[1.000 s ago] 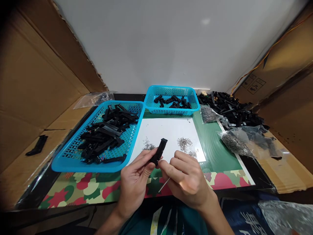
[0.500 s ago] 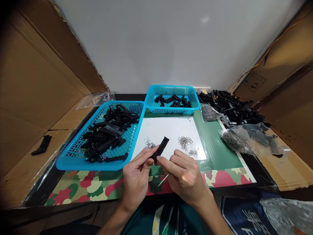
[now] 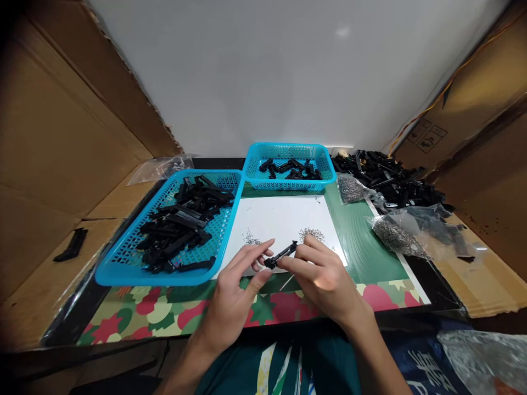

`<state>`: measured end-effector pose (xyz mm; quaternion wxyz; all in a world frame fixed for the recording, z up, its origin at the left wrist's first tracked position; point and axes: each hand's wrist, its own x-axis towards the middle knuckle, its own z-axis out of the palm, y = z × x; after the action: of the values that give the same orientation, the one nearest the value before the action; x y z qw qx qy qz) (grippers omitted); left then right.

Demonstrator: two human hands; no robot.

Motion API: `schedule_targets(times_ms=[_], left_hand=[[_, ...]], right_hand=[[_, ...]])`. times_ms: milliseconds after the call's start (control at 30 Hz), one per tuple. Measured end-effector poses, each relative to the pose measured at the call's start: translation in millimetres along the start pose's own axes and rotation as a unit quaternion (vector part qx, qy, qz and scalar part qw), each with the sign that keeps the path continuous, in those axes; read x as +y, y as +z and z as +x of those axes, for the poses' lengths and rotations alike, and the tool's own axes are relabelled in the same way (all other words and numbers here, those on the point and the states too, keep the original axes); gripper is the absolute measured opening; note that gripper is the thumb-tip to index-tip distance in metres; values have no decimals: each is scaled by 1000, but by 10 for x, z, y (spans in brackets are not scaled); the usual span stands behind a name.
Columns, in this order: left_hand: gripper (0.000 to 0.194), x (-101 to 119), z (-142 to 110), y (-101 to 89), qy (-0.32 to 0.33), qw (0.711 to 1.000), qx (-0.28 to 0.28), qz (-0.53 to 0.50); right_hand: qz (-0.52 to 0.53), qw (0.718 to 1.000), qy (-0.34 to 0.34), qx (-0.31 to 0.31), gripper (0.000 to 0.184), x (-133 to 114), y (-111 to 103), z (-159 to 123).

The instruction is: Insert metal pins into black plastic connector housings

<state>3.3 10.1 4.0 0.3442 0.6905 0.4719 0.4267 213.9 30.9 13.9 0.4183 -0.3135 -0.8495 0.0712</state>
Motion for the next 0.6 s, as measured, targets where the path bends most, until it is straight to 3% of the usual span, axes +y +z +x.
schedule_targets(times_ms=[67,167,267,400,500,600], left_hand=[[41,-54,1,-11,53,997,7,61],[27,-127,3,0,128,984,11,125],[21,-156,1,28,154,970,14,186],[21,-163,-2,59,140,956,12,256],[19,-179,1,78,135,953,16,271],[14,-194,-1,97,135,952,22,275]], right_hand=[[2,1000,9,-15,26,62,28,-20],[2,999,26,-40,21,121,68,-40],[2,997,67,-42,20,122,83,-44],[-8,992,122,12,33,56,107,-26],[9,984,165,64,30,0,171,-7],[69,957,245,136,20,-52,268,5]])
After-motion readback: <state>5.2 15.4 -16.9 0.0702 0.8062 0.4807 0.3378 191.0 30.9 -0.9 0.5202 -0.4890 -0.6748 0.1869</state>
